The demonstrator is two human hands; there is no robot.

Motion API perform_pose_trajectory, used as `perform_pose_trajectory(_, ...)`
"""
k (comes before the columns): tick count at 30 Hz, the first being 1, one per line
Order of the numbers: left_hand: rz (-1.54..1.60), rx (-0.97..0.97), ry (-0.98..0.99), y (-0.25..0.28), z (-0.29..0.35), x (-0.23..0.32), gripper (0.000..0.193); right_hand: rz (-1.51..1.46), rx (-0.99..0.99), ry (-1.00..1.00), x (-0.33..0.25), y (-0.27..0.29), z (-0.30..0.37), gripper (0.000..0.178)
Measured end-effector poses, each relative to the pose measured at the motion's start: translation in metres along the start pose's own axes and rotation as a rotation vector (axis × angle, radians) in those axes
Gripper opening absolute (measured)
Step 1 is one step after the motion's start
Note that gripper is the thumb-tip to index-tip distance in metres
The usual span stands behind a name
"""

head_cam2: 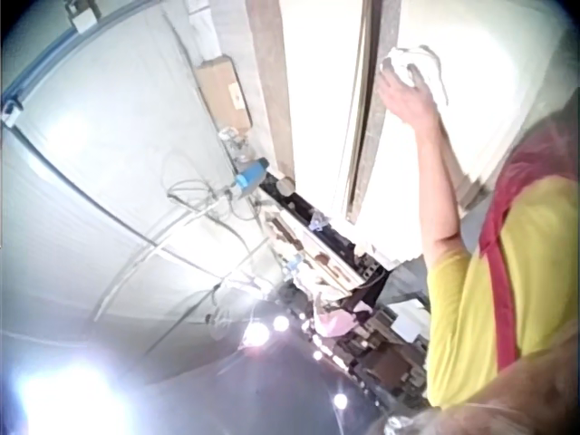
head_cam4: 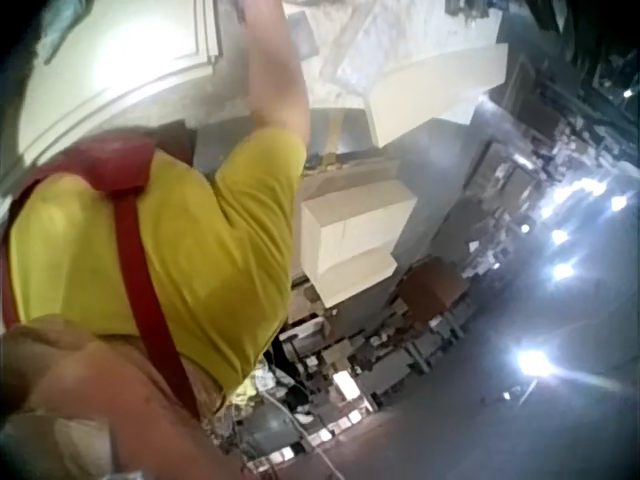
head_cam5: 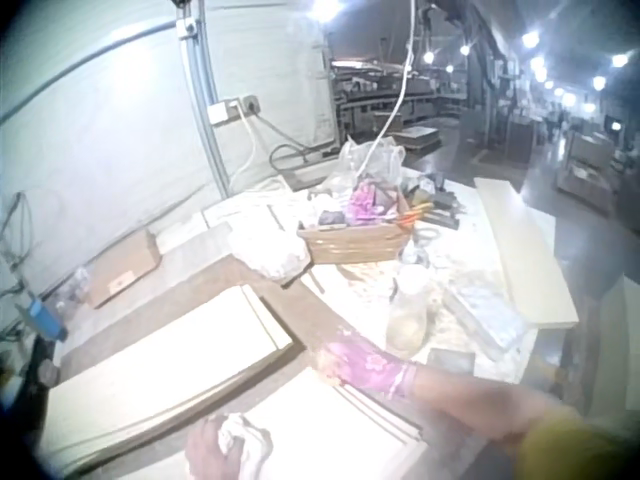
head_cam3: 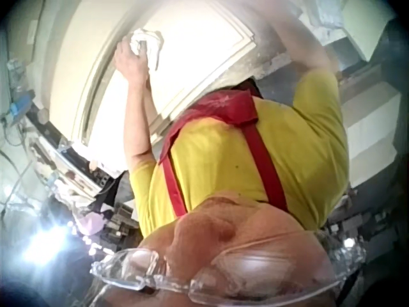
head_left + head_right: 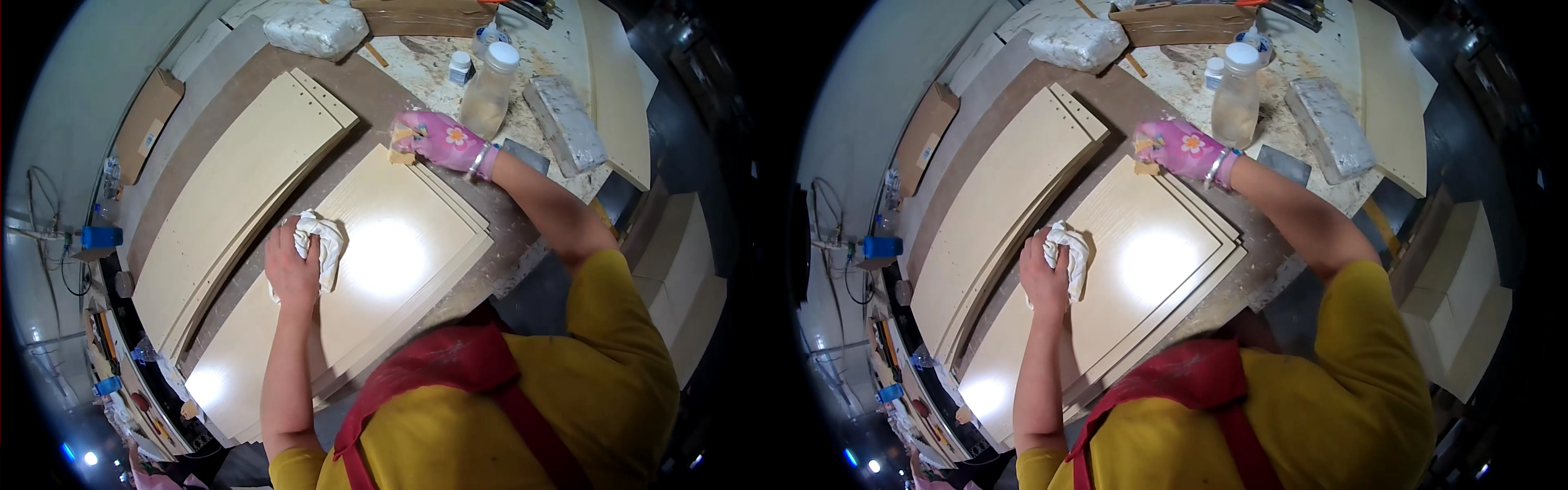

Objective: The person wipes and sands several light-colored wooden panels on a workbench. They use a white cloth to wipe the surfaces and a small sanding block to smooth the edges, occasionally dipping the block into a container. The person also uses scissors to trim the sanding block.

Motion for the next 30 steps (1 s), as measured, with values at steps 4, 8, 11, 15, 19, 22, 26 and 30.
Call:
perform_pose_trajectory(4, 0.008, 0.016, -0.018, 0.001, 0.001, 0.004, 0.033, 0.017, 0.009, -0.054, -0.014, 0.003, 0.047, 0.032)
perform_pose_trajectory(8, -0.013, 0.018, 0.005, 0.001, 0.003, 0.004, 0.034, -0.068, -0.088, -0.134, -0.036, 0.007, 0.081, 0.028)
perform_pose_trajectory(11, -0.004, 0.03, -0.01, 0.001, 0.004, 0.003, 0.033, -0.051, -0.131, -0.181, -0.045, 0.01, 0.112, 0.027)
perform_pose_trajectory(15, 0.01, 0.033, 0.004, 0.001, 0.005, 0.003, 0.03, -0.158, -0.249, -0.263, -0.064, 0.02, 0.152, 0.032)
perform_pose_trajectory(19, 0.011, 0.042, 0.006, -0.001, 0.004, 0.001, 0.03, -0.317, 0.058, -0.376, -0.073, 0.021, 0.189, 0.029)
perform_pose_trajectory(22, -0.001, 0.047, 0.01, -0.003, 0.011, 0.006, 0.03, -0.485, 0.451, -0.468, -0.077, 0.009, 0.204, 0.023)
perform_pose_trajectory(26, -0.011, 0.075, -0.01, -0.004, 0.015, 0.01, 0.031, -0.402, 0.605, -0.472, -0.079, -0.012, 0.215, 0.025)
perform_pose_trajectory(30, -0.012, 0.077, -0.009, -0.004, 0.016, 0.007, 0.031, 0.147, 0.538, -0.285, -0.084, -0.024, 0.208, 0.031)
Point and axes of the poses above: each hand's wrist, its own z-axis away from the middle knuckle, its own y-axis out of the back of the hand, x = y × z, the point moved 5 cm from there along -z, towards the middle knuckle, and after that the axes turned 12 degrees about y, right-handed, at the moved point
